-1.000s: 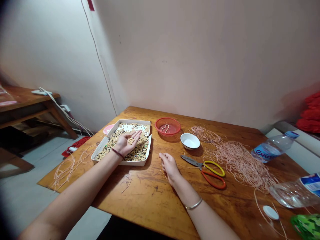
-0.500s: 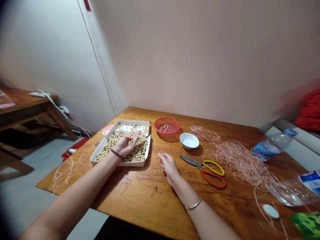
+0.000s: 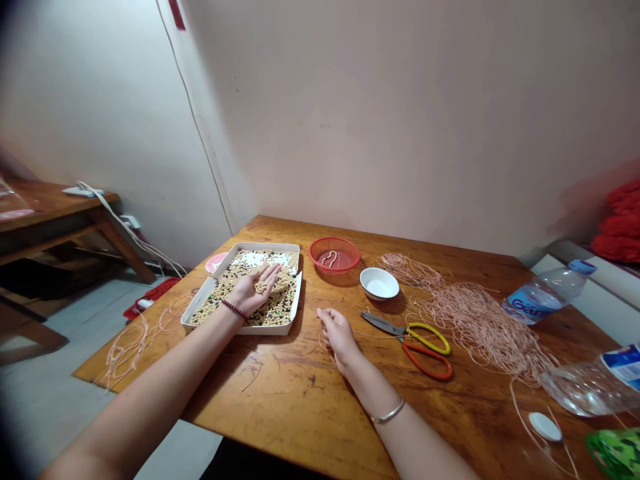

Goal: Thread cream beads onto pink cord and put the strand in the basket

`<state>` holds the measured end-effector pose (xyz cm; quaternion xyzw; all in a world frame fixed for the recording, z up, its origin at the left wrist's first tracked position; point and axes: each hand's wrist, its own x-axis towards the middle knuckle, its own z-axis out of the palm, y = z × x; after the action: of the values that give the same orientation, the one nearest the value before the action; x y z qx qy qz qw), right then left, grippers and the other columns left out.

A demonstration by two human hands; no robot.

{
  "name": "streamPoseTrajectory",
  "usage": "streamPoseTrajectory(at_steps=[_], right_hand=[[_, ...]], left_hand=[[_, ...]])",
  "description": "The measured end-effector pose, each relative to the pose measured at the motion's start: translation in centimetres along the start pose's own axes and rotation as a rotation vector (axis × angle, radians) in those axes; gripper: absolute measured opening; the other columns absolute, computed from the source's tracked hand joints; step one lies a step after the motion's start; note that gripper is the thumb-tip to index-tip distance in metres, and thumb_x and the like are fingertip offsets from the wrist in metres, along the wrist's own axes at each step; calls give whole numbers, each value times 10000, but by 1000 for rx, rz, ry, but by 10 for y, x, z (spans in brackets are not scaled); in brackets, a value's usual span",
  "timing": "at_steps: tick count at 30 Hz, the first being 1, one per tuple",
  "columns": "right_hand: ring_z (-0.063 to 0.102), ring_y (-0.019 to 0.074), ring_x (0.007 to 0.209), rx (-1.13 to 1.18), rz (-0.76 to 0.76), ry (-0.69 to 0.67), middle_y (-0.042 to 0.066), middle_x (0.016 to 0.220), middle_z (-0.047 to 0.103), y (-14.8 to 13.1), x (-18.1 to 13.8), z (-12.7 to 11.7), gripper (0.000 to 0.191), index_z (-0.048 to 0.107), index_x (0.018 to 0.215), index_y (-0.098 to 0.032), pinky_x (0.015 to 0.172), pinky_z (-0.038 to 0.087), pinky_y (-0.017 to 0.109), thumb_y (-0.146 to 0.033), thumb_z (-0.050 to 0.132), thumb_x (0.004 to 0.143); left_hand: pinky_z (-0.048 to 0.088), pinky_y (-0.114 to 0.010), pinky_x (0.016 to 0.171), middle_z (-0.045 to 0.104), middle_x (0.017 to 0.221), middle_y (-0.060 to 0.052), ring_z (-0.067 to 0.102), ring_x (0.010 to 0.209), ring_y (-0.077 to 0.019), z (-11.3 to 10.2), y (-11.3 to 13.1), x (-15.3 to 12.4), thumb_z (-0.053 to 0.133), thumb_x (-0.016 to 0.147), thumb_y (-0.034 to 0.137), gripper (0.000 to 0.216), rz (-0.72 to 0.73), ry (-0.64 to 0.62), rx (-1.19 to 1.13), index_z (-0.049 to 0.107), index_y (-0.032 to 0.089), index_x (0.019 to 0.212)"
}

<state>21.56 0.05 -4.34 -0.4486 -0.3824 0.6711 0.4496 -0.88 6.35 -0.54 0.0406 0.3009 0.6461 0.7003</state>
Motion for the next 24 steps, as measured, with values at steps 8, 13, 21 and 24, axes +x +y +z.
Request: streamPoseTrajectory(at_steps=[8,13,21,24], right_hand=[[168,-1,352,18,8,1,-126,489,312,3,5,-1,447,467,729,-176,358,57,167,-538,700,604],[166,-4,364,41,37,9,-122,505,317,3,7,1,470,460,737,-173,363,63,163,-553,706,612],[167,-2,378,81,76,-6,-113,535,314,3,2,2,459,453,730,-175,367,73,163,-550,706,648],[172,1,382,105,102,6,-109,540,314,1,0,-1,444,454,730,-176,371,77,164,-536,707,665]], left_hand=[[589,-377,775,439,1384,-243,512,1232,-311,2,0,-4,368,931,525,654,18,-41,-33,181,166,1445],[573,-408,753,456,1390,-188,530,1202,-302,3,4,-8,397,884,602,649,38,-87,97,295,229,1405],[575,-339,753,498,1359,-183,534,1208,-251,8,3,-14,371,923,537,567,-21,-101,20,337,186,1367],[570,-335,820,496,1346,-216,526,1226,-254,11,1,-15,359,929,528,579,-39,-66,-11,344,155,1371]])
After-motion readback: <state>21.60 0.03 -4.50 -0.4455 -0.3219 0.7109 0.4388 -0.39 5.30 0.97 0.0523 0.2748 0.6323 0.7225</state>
